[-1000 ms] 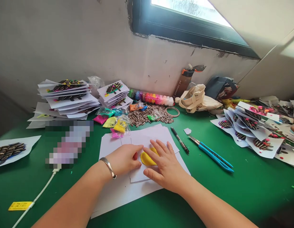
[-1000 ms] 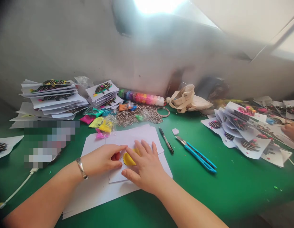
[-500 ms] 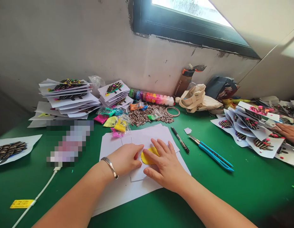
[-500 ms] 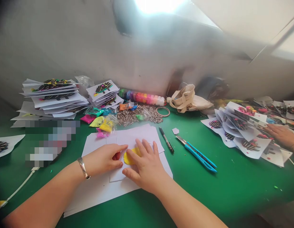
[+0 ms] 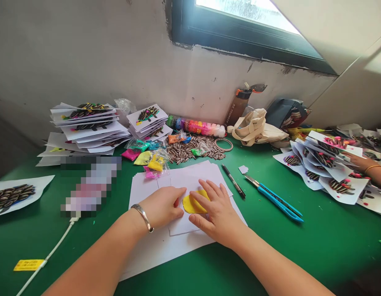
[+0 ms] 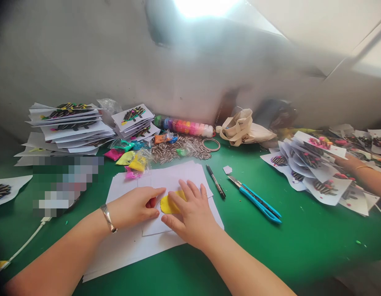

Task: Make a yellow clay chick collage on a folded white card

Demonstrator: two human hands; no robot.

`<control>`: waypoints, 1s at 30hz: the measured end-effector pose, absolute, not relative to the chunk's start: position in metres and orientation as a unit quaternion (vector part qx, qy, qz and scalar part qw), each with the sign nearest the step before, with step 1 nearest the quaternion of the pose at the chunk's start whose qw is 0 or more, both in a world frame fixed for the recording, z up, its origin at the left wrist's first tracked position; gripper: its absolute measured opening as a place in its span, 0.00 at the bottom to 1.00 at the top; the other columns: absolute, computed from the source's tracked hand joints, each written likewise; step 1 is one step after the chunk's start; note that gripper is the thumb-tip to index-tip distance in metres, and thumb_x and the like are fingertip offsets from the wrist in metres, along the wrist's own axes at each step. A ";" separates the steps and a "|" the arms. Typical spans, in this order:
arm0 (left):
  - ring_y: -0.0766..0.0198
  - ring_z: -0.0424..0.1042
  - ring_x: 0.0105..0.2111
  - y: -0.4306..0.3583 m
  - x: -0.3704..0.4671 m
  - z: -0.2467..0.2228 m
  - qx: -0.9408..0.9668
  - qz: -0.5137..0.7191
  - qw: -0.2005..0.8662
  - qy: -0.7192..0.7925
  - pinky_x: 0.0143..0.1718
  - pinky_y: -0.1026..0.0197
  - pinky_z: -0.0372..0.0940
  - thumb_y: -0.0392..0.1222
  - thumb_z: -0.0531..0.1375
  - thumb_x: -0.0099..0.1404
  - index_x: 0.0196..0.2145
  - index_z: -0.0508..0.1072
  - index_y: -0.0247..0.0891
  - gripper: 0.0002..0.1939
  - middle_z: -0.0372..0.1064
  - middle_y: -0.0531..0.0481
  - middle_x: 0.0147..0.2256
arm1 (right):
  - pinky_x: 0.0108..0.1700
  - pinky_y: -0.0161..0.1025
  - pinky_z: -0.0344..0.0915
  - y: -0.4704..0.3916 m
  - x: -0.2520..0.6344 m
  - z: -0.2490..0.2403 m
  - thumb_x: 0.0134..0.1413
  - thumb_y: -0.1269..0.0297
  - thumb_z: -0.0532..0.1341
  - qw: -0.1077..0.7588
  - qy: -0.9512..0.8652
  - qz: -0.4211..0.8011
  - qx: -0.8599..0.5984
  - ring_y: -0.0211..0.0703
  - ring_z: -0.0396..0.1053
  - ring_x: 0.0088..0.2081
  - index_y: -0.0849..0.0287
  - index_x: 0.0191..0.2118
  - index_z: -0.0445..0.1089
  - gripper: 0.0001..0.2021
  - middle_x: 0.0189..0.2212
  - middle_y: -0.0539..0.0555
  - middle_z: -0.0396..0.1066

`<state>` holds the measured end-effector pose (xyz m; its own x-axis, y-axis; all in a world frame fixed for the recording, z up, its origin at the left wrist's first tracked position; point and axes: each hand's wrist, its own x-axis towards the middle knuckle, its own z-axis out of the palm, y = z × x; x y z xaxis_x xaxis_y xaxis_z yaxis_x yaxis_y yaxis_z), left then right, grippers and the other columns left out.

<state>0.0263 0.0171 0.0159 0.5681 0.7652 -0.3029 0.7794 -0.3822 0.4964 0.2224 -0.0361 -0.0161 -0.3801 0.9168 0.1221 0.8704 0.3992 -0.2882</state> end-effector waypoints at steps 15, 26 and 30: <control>0.63 0.62 0.26 0.017 0.024 0.013 0.836 -0.007 0.303 0.457 0.24 0.63 0.51 0.41 0.56 0.55 0.28 0.60 0.41 0.05 0.62 0.56 0.25 | 0.59 0.67 0.41 -0.033 0.228 -0.021 0.57 0.43 0.51 0.142 -0.808 0.089 -0.565 0.60 0.45 0.63 0.44 0.51 0.68 0.21 0.63 0.55 0.52; 0.63 0.62 0.26 0.017 0.026 0.013 0.831 -0.008 0.310 0.461 0.24 0.63 0.51 0.41 0.55 0.54 0.28 0.59 0.41 0.05 0.62 0.55 0.25 | 0.59 0.67 0.41 -0.033 0.228 -0.020 0.56 0.44 0.54 0.148 -0.809 0.072 -0.565 0.61 0.45 0.63 0.45 0.56 0.63 0.24 0.64 0.56 0.48; 0.63 0.61 0.26 0.018 0.026 0.012 0.829 -0.010 0.318 0.460 0.23 0.63 0.51 0.41 0.55 0.54 0.28 0.59 0.41 0.06 0.62 0.56 0.25 | 0.58 0.67 0.42 -0.032 0.232 -0.019 0.55 0.48 0.56 0.155 -0.787 0.069 -0.593 0.61 0.47 0.62 0.47 0.53 0.66 0.21 0.61 0.56 0.54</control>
